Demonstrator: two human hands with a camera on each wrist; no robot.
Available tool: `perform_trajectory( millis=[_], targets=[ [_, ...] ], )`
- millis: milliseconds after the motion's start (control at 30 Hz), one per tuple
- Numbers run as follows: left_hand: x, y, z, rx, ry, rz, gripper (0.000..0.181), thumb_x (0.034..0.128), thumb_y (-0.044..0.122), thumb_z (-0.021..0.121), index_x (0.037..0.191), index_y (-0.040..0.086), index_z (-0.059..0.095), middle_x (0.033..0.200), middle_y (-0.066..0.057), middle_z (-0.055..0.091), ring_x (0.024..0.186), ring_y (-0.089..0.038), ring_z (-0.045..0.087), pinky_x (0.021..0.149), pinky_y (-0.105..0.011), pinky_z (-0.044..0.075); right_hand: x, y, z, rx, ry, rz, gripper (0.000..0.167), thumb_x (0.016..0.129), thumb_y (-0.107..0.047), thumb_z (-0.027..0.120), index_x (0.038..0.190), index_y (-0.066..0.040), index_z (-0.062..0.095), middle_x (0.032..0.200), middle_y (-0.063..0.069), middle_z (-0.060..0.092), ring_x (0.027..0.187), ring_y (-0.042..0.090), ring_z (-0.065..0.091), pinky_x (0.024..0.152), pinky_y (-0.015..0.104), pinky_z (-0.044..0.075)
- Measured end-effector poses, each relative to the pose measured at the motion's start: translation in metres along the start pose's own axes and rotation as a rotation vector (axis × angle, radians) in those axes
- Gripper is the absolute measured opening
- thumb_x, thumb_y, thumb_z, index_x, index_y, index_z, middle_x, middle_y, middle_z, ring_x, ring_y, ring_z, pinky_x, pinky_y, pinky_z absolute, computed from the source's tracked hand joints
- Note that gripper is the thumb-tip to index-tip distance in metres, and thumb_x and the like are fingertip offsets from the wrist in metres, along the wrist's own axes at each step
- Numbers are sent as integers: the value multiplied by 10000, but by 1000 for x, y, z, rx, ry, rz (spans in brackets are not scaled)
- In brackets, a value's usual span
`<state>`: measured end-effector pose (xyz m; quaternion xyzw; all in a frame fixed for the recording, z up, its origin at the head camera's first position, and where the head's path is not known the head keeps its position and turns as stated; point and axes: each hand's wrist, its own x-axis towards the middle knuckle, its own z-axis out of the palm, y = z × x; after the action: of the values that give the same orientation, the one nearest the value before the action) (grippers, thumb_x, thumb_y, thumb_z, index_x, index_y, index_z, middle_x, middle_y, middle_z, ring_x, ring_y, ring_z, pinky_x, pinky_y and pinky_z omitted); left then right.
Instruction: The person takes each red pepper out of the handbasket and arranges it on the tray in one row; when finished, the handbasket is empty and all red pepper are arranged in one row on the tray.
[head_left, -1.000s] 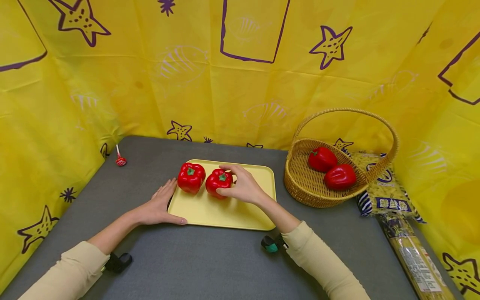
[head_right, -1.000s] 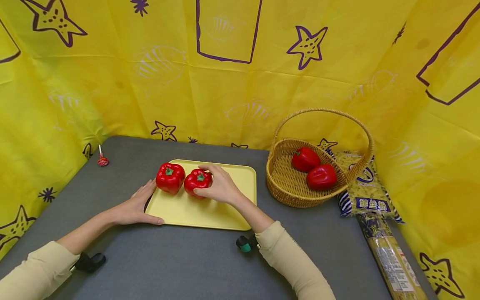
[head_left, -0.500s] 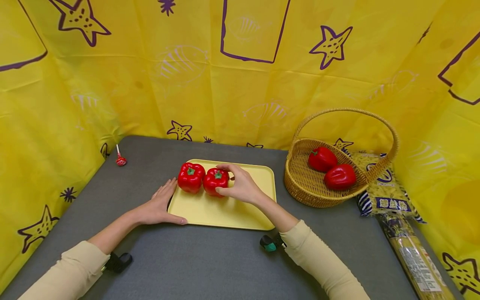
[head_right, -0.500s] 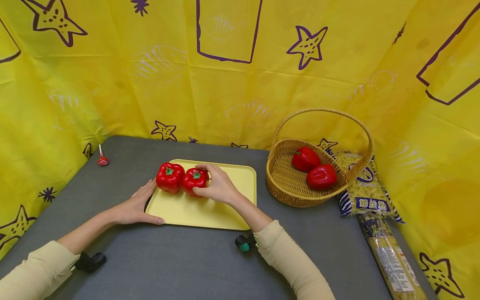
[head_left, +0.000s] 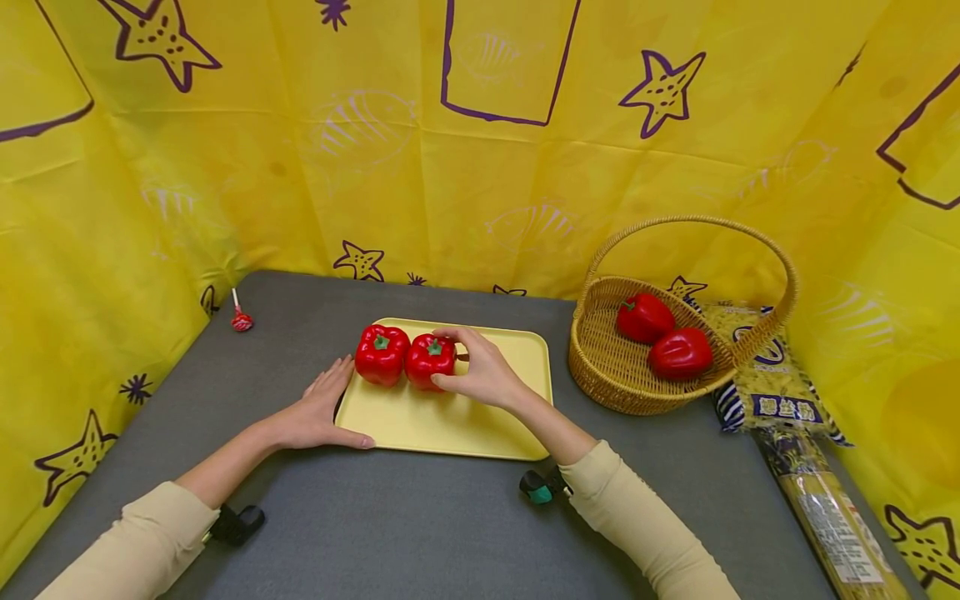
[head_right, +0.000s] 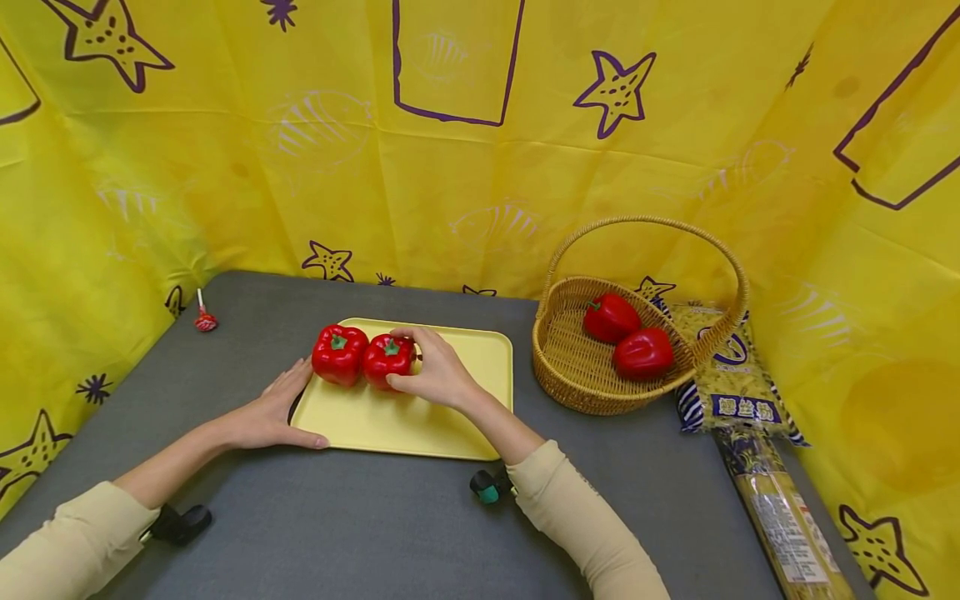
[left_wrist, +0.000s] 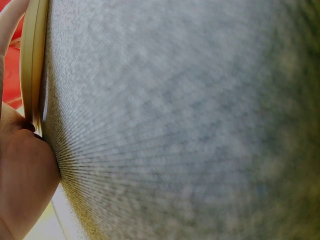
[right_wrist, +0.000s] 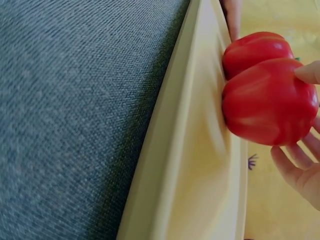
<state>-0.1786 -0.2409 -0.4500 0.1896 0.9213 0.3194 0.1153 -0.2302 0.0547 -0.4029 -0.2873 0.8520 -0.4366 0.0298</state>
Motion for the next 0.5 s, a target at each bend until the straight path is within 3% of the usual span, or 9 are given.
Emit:
perform_trajectory(
  millis=[500],
  targets=[
    [0, 0, 0, 7, 3, 7, 1275, 708, 547, 804, 1536, -44, 34, 1595, -257, 11, 1447, -454, -23, 1113, -649, 22, -5, -1, -5, 10, -3, 14, 676, 800, -272, 809, 1385, -131, 502, 1345, 25, 527, 1208, 199, 507, 917, 377, 517]
  ],
)
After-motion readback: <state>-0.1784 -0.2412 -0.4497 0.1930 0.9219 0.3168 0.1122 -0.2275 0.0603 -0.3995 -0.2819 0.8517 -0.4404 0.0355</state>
